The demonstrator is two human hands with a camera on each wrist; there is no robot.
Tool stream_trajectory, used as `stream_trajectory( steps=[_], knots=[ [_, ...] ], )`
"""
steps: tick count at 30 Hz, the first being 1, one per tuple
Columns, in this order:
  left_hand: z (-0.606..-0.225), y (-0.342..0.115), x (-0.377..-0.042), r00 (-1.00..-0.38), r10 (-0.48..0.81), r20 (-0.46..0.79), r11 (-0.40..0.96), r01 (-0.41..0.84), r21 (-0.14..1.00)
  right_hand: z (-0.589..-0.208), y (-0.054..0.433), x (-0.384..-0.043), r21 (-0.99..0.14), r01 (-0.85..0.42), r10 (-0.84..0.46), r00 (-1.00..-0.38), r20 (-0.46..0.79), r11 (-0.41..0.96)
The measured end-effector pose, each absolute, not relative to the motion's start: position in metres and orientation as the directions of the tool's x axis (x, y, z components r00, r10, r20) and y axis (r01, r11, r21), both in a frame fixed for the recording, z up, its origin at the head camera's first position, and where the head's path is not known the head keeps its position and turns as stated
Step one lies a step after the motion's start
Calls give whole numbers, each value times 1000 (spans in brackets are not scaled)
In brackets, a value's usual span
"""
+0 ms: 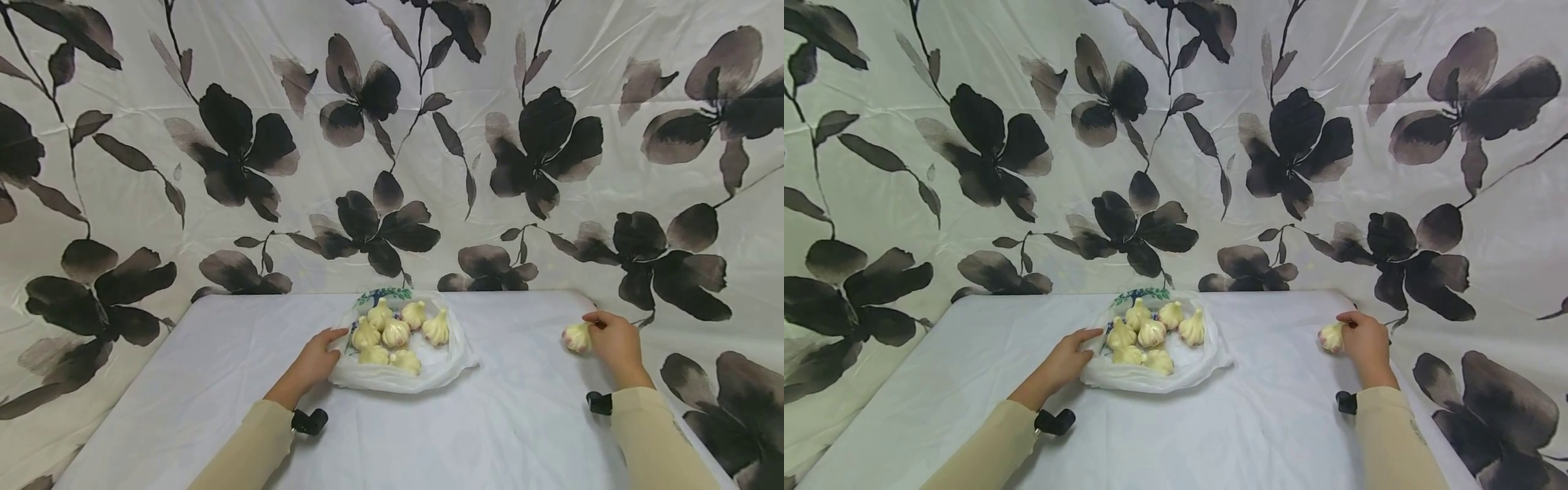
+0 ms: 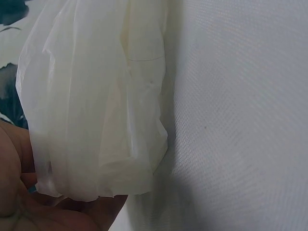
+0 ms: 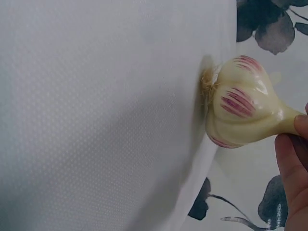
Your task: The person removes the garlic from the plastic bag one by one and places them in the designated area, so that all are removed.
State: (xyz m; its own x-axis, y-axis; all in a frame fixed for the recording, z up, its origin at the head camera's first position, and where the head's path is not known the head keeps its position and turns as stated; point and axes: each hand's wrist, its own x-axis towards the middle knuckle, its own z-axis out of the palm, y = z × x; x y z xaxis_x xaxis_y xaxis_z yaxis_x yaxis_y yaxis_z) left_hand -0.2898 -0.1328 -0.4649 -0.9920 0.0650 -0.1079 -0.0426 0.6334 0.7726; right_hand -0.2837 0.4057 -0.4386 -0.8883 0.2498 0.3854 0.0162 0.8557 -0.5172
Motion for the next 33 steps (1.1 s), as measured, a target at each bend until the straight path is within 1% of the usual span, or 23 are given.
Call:
stream_trajectory(
  steps=[7,19,28,33],
  knots=[
    [-465,-132,-290,-992,67,-106,632,-40,774,-439,408,-282,-520,12,250,-886,391,854],
    [-469,-131,-289,-991,58,-117,643,-52,764,-436,406,-281,-546,85,272,-923,272,834],
    [-465,-131,-289,-991,57,-121,647,-56,760,-419,396,-284,-503,98,249,-938,243,859],
    [-465,-133,-291,-992,68,-108,650,-38,759,-408,383,-288,-495,85,240,-935,259,865]
  ],
)
